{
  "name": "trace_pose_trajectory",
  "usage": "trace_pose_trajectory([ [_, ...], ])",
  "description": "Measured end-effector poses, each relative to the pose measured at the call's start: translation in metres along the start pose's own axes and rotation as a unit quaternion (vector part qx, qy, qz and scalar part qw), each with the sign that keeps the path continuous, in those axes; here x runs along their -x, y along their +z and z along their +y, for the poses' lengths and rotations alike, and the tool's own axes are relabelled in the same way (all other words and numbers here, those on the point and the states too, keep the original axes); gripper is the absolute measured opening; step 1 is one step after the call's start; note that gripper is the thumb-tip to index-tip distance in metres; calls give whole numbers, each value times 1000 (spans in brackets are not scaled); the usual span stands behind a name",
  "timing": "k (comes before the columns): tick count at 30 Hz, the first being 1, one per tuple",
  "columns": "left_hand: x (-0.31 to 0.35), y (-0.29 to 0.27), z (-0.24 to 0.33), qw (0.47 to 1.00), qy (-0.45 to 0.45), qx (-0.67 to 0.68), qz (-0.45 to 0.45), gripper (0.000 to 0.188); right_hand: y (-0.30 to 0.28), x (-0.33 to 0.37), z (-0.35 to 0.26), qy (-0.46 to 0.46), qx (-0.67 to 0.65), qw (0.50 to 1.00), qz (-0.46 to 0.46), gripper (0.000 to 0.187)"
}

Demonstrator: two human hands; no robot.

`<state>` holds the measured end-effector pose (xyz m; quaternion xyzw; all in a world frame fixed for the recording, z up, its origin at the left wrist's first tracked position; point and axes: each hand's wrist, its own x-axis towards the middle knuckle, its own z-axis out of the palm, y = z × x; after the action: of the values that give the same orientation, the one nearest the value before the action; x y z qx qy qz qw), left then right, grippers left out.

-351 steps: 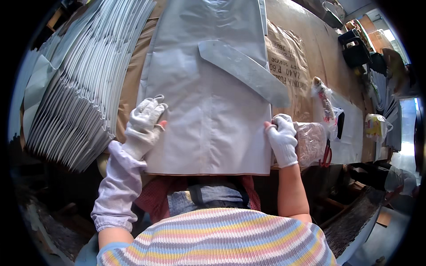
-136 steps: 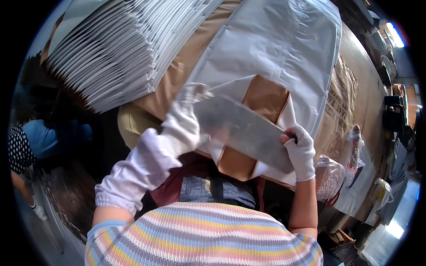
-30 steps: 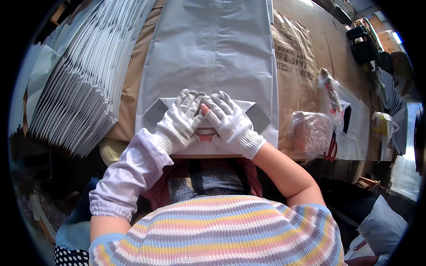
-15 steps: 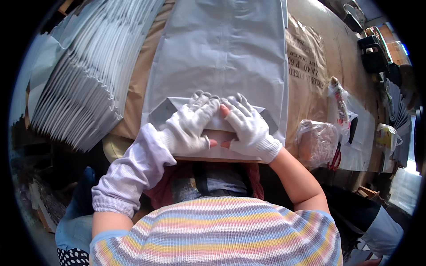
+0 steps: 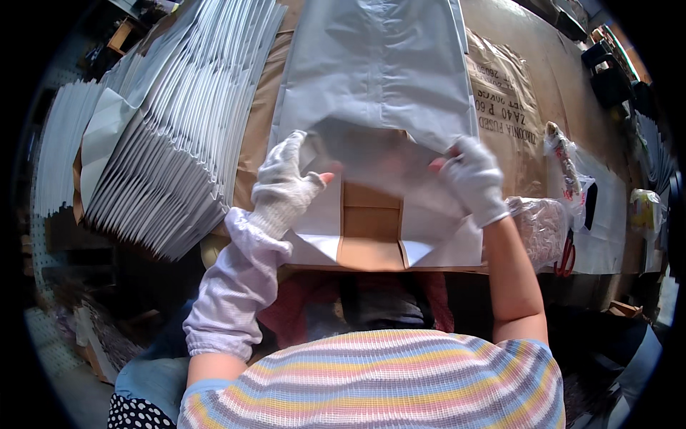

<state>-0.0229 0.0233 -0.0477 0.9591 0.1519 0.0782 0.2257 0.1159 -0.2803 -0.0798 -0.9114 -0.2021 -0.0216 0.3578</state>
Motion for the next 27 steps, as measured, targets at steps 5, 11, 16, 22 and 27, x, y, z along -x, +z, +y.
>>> trace_pose_trajectory([
  [5,-13,18,22,1000,19,9,-17,76,-21,-10,26,-51,182,971,145,27],
  [11,-21,17,15,983,-27,166,-76,58,0,32,-31,-140,-194,971,26,36],
  [16,-19,2,7,928,-93,335,-136,54,9,40,-86,-156,-161,972,-75,25],
  [22,-26,-25,14,845,-120,465,-235,49,29,23,-119,-31,-171,966,-193,22],
  [27,-25,-28,-13,817,-96,509,-253,46,56,-8,-147,62,-164,952,-250,27],
])
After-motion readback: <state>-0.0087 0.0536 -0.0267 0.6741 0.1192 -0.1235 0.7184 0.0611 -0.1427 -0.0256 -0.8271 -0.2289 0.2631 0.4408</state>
